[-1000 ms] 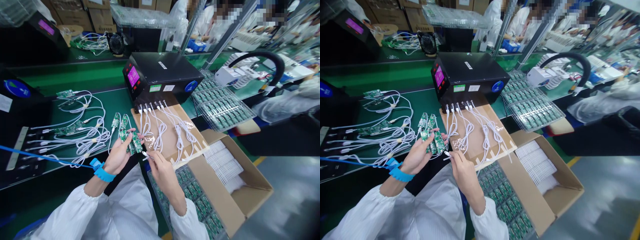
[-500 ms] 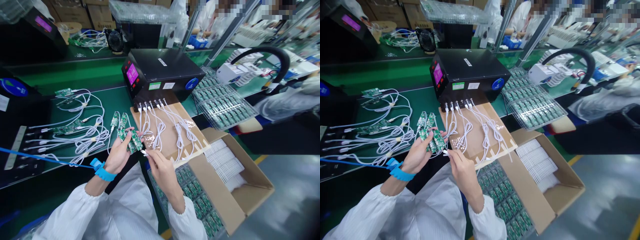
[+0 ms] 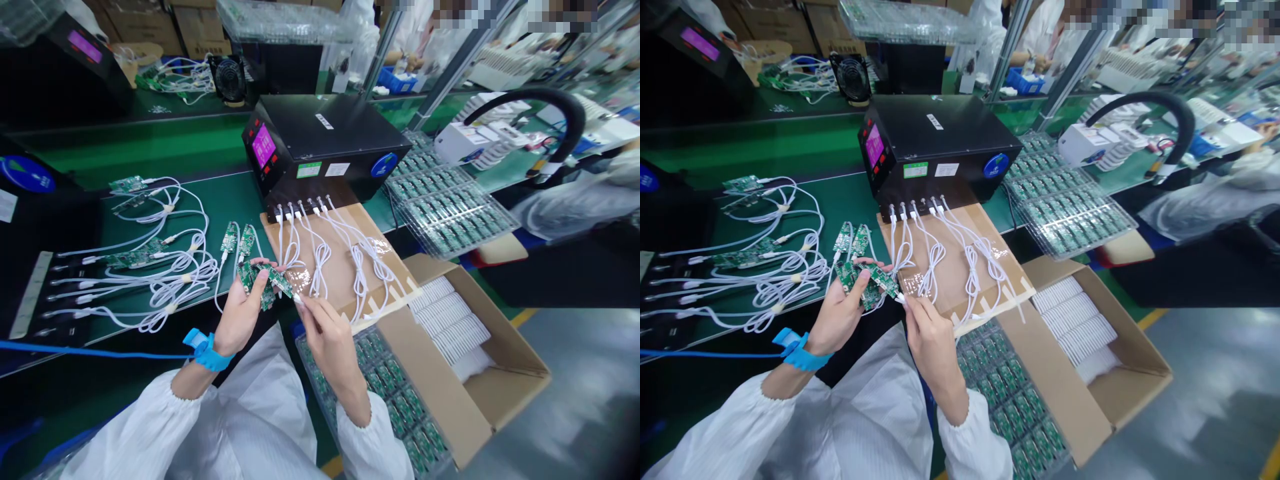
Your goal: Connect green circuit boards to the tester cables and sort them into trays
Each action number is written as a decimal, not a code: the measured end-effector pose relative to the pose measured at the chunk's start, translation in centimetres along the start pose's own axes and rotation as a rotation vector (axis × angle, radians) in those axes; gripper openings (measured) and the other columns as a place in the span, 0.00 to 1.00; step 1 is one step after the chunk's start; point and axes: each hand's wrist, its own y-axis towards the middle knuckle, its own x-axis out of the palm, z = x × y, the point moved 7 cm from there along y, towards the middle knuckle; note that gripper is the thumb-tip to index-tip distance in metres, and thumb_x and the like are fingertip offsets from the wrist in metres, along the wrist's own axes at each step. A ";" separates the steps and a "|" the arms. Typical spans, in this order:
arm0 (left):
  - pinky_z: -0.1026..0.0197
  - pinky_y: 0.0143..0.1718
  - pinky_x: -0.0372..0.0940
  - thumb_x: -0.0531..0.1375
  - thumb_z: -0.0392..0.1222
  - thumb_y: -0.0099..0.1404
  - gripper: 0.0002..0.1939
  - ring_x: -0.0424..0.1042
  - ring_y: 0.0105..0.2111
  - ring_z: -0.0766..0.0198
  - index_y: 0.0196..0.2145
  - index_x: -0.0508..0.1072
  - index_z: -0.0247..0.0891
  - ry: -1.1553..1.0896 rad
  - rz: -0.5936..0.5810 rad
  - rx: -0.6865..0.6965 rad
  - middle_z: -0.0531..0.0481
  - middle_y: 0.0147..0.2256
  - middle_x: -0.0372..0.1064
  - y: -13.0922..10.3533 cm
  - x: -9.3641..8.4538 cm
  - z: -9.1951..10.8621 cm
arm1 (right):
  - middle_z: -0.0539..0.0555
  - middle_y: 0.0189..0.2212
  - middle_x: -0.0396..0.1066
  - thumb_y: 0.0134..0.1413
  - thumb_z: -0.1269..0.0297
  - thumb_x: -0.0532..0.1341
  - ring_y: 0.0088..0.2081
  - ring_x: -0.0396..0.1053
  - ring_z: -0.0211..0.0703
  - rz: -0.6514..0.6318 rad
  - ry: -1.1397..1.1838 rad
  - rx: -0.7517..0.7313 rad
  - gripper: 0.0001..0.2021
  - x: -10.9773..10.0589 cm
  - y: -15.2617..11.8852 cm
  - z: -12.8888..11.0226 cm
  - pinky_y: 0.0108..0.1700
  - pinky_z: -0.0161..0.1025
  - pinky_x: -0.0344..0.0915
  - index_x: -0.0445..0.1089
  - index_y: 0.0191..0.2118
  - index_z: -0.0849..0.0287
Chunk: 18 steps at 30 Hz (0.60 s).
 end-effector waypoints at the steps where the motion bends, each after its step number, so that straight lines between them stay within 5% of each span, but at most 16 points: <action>1: 0.56 0.55 0.70 0.66 0.50 0.68 0.17 0.75 0.55 0.53 0.49 0.71 0.41 0.000 0.000 -0.001 0.44 0.51 0.76 -0.1 0.1 0.0 | 0.59 0.42 0.79 0.72 0.70 0.54 0.42 0.78 0.45 0.003 -0.004 0.010 0.14 0.0 0.0 0.1 0.47 0.40 0.75 0.74 0.54 0.60; 6: 0.58 0.52 0.69 0.66 0.50 0.67 0.16 0.75 0.52 0.54 0.48 0.73 0.41 -0.002 -0.002 0.046 0.45 0.49 0.76 -0.2 0.8 0.3 | 0.59 0.43 0.79 0.72 0.69 0.53 0.43 0.78 0.46 -0.007 0.059 0.021 0.15 0.3 0.2 0.8 0.48 0.42 0.75 0.76 0.54 0.58; 9: 0.60 0.49 0.69 0.65 0.51 0.68 0.15 0.75 0.45 0.58 0.48 0.74 0.41 0.058 -0.008 0.075 0.47 0.45 0.75 -0.4 1.0 0.3 | 0.58 0.41 0.79 0.71 0.65 0.56 0.35 0.77 0.44 -0.060 0.175 0.067 0.14 0.3 -0.3 1.6 0.42 0.43 0.76 0.78 0.51 0.57; 13: 0.62 0.40 0.67 0.62 0.54 0.70 0.16 0.70 0.34 0.65 0.47 0.73 0.40 0.110 -0.041 0.103 0.49 0.38 0.71 -0.2 1.0 0.1 | 0.58 0.38 0.79 0.65 0.54 0.62 0.22 0.70 0.40 -0.120 0.351 0.246 0.15 0.0 -0.7 4.3 0.24 0.39 0.72 0.80 0.50 0.56; 18: 0.63 0.28 0.59 0.65 0.64 0.63 0.29 0.64 0.24 0.69 0.48 0.66 0.40 -0.086 -0.165 -0.041 0.56 0.27 0.64 0.4 1.5 -1.2 | 0.57 0.31 0.79 0.51 0.43 0.70 0.20 0.72 0.44 -0.150 0.413 0.437 0.26 -0.6 -0.7 6.4 0.27 0.43 0.76 0.81 0.48 0.58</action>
